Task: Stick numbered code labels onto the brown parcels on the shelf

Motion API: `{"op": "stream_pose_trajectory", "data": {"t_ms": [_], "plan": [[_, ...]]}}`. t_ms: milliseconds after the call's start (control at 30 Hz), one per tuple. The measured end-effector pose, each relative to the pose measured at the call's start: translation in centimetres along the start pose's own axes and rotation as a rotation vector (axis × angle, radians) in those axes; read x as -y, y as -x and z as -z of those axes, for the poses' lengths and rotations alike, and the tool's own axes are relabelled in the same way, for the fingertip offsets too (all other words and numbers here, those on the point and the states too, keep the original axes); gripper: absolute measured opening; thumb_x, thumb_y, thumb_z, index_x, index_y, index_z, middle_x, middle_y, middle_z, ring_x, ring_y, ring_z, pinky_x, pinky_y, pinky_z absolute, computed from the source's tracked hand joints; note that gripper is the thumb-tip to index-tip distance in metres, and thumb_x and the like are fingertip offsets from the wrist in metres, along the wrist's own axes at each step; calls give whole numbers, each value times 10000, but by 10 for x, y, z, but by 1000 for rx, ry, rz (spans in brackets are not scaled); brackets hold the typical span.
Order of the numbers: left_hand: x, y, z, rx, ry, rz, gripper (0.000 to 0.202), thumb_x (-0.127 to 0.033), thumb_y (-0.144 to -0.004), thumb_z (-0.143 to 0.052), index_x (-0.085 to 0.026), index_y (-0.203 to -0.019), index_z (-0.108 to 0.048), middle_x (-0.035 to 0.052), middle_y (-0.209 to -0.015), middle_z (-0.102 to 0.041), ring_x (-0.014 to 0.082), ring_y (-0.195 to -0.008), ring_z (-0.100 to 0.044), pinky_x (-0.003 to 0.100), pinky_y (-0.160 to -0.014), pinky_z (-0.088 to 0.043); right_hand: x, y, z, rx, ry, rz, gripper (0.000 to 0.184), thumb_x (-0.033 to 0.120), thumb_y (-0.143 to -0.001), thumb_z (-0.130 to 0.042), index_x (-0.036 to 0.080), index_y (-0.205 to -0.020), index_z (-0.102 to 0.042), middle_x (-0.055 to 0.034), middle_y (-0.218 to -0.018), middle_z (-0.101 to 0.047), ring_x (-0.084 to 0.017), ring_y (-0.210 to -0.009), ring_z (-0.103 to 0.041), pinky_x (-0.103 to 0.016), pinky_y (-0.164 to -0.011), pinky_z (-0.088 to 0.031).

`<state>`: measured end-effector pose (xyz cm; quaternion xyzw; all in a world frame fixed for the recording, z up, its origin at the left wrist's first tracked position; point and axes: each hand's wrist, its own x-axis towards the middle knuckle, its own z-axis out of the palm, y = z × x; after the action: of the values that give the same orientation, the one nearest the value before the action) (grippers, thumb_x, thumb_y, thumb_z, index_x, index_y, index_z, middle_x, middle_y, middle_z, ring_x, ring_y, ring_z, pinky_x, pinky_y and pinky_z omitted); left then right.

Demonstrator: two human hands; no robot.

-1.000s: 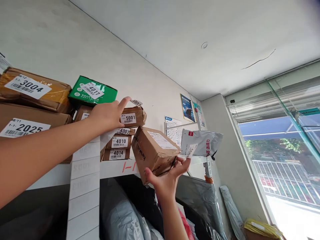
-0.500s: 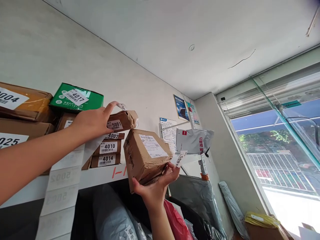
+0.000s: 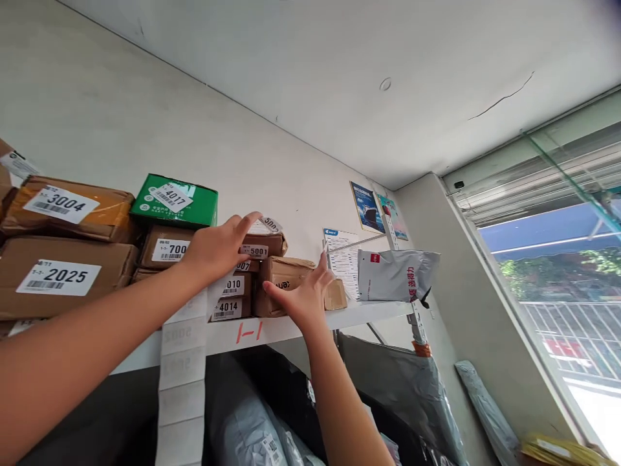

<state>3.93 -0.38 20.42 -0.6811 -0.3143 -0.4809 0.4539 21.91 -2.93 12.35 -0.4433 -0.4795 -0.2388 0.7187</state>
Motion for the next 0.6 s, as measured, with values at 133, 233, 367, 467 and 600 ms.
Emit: {"op": "stream_pose_trajectory", "data": {"t_ms": [133,233,367,467,600], "plan": [[0,14,-9,-111,-67,-95,514,-315,-931,-515,-274,-1406,-324,38,-1330,-592,250,-729,-682,329,-457,-383,-20,-4,-20,20,-29,19,1384,606,-470,-823,127,-1496,-27,-272,-1431,-221,-429,-1415,-153,-616,-1115,-237],[2,19,-14,-149,-60,-108,476,-294,-941,-506,-260,-1387,-345,28,-1260,-645,244,-757,-692,329,-472,-406,-33,-5,-34,-75,-147,103,1236,666,-611,-719,127,-1478,-23,-281,-1483,-212,-378,-1429,-194,-589,-1122,-242],[7,22,-19,-200,-25,-118,462,-275,-932,-529,-255,-1363,-364,15,-1222,-672,245,-792,-703,334,-491,-435,-23,-16,-42,-21,-388,152,1053,620,-766,-603,132,-1463,18,-232,-1365,-494,-293,-1296,-467,-521,-1091,-328],[10,25,-20,-214,-11,-121,449,-276,-928,-544,-252,-1347,-385,18,-1214,-681,245,-817,-711,334,-502,-450,-7,-23,-44,17,-510,152,972,587,-820,-556,137,-1465,15,-203,-1290,-583,-261,-1182,-570,-488,-1044,-384],[13,28,-20,-242,18,-153,442,-253,-928,-549,-245,-1339,-387,16,-1201,-690,235,-848,-717,328,-512,-469,3,-26,-47,-14,-553,116,954,594,-821,-542,140,-1467,-7,-191,-1269,-600,-245,-1106,-607,-443,-966,-442]]}}
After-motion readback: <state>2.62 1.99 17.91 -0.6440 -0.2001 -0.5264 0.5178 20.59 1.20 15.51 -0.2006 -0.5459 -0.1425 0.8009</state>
